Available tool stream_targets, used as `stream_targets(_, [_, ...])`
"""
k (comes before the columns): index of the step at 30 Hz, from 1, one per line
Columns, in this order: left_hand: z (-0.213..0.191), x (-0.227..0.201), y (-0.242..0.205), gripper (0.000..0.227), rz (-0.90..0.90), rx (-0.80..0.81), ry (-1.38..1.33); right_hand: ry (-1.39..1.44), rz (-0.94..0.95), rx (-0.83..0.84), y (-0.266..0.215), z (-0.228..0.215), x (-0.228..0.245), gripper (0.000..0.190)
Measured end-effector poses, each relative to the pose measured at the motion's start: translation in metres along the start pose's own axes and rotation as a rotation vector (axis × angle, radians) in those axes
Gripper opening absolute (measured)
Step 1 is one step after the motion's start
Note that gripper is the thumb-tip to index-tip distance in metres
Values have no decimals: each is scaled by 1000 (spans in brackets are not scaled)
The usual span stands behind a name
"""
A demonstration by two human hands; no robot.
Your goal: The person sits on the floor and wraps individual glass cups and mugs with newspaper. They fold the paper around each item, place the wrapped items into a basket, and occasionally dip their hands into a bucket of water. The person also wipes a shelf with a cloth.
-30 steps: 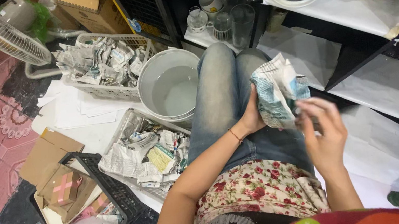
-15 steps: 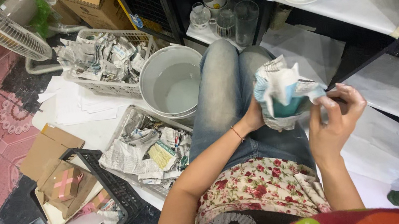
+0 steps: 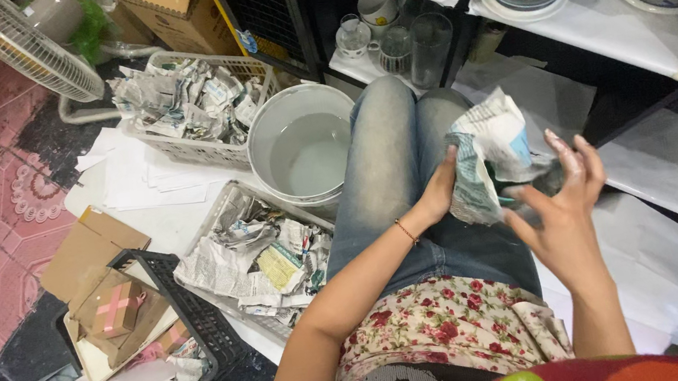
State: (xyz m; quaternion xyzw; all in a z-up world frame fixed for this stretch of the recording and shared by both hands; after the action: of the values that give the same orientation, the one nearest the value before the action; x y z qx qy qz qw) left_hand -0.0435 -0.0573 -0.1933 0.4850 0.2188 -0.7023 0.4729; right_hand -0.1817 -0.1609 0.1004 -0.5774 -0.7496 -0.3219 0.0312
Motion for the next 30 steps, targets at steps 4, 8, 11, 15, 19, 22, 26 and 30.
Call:
stream_targets(4, [-20, -7, -1, 65, 285, -185, 405, 43, -79, -42, -8, -5, 0, 27])
stream_targets(8, [-32, -13, -12, 49, 279, -250, 187, 39, -170, -99, -25, -3, 4, 29])
stream_targets(11, [-38, -36, -18, 42, 404, -333, 365, 3, -299, -181, -29, -1, 15, 30])
stream_targets(15, [-50, -55, -15, 36, 308, -479, 296, 10, -408, -236, -37, 0, 30, 32])
stream_targets(19, [-55, -106, -17, 41, 229, -577, 356, 85, -404, -190, -38, -2, 32, 25])
stream_targets(22, [-43, -163, -21, 33, 285, -574, 191, 141, -395, -208, -37, -1, 28, 22])
stream_targets(26, [-22, -250, -42, 65, 289, -642, 685, 229, -308, -206, -34, 9, 16, 26])
stream_targets(30, [9, -301, -57, 60, 162, -555, 1331, 233, -198, -188, -14, 11, 3, 34])
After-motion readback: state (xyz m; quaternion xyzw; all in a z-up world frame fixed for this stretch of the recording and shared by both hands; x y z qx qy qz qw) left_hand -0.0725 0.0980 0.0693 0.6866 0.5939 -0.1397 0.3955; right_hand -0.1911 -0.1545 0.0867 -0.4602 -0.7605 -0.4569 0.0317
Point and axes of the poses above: each hand's wrist, its own y-axis towards the middle knuckle, its own z-axis out of the palm, x = y × z, the point moved 6 cm from there along y, towards the middle knuckle, and after that the axes turned 1 degree about z, right-handed, at the moved point
